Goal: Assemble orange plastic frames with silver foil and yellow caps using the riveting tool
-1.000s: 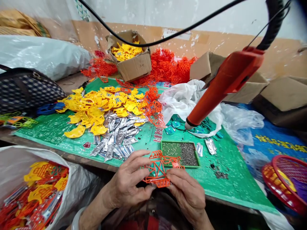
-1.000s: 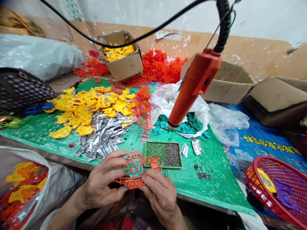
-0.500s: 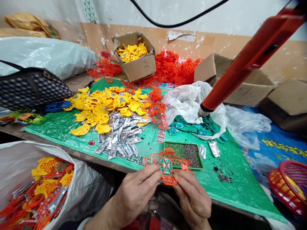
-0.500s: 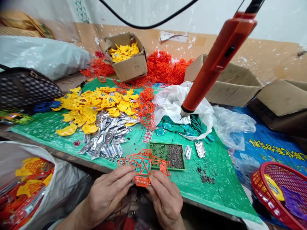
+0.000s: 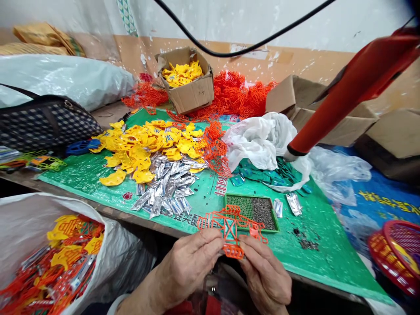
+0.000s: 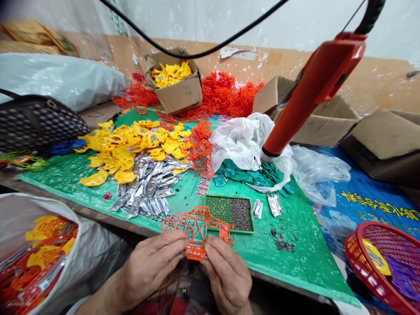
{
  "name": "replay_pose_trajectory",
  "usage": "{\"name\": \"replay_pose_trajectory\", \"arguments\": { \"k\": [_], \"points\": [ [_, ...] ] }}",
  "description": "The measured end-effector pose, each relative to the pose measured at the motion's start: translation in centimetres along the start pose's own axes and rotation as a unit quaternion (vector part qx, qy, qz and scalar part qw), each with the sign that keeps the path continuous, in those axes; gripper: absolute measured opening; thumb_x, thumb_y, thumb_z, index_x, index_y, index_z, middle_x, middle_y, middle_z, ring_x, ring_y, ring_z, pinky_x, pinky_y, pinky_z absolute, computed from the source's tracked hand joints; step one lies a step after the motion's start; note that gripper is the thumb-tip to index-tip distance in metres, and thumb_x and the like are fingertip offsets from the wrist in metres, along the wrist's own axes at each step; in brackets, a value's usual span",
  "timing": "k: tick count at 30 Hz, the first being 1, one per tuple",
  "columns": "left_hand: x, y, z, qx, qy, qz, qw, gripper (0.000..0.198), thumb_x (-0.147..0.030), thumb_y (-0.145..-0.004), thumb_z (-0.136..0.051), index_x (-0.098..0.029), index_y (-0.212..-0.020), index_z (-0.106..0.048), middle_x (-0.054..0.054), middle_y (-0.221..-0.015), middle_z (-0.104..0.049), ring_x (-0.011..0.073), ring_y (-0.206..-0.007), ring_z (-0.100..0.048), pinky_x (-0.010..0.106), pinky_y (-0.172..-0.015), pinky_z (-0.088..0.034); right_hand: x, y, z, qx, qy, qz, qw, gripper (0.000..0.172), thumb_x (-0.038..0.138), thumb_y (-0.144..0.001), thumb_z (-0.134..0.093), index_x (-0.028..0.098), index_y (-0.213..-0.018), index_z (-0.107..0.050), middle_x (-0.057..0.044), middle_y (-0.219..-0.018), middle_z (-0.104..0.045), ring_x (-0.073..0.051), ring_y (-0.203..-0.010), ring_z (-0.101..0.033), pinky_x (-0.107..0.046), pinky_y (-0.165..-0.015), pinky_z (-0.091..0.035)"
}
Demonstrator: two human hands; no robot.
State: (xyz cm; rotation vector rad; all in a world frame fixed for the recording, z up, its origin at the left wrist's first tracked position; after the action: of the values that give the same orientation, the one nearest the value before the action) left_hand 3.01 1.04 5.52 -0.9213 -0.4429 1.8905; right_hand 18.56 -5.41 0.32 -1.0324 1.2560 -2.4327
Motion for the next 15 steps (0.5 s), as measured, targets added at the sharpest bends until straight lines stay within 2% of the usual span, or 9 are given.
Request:
{"name": "replay_pose_trajectory", "arguments": {
  "k": [5, 9, 15],
  "points": [
    [-0.1, 0.8, 0.2, -0.024, -0.002, -0.008, 1.0, 0.017, -0.011, -0.094, -0.05, -0.014, -0.109, -0.056, 0.011, -0.097, -0.076, 0.0153, -0.089, -0.074, 0.022, -0.079, -0.06, -0.1, 0.8, 0.1, 0.0, -0.002, -0.002, 1.0, 0.041, 0.012, -0.085, -0.067, 0.025, -0.124, -0.065, -0.008, -0.101, -0.077, -0.019, -0.086, -0.075, -0.029, -0.073, -0.062],
    [-0.1, 1.1, 0.1, -0.014, -0.005, -0.012, 1.0, 0.016, -0.007, -0.093, -0.05, -0.014, -0.103, -0.06, 0.011, -0.096, -0.075, 0.0146, -0.087, -0.073, 0.021, -0.079, -0.06, 0.1, 1.2, 0.1, 0.002, 0.01, 0.01, 1.0, 0.045, 0.011, -0.085, -0.068, 0.025, -0.127, -0.063, -0.008, -0.104, -0.076, -0.019, -0.088, -0.075, -0.028, -0.074, -0.062],
    [0.0, 1.0, 0.2, -0.029, 0.017, -0.003, 0.999, 0.019, -0.007, -0.093, -0.048, -0.014, -0.104, -0.062, 0.011, -0.099, -0.074, 0.014, -0.089, -0.073, 0.02, -0.081, -0.059, 0.2, 1.0, -0.1, 0.011, 0.034, 0.008, 0.999, 0.044, 0.015, -0.087, -0.065, 0.025, -0.13, -0.061, -0.009, -0.104, -0.076, -0.02, -0.087, -0.075, -0.029, -0.072, -0.062]
  ]
}}
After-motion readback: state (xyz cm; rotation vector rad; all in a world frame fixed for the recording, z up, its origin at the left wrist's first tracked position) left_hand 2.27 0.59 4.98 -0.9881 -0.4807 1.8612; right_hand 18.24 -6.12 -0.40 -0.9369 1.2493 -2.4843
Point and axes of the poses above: each hand's wrist, its own y-axis away from the middle knuckle, its own z-axis out of the back of the hand, x = y × z, the point moved 6 cm from there along -y, towards the middle knuckle
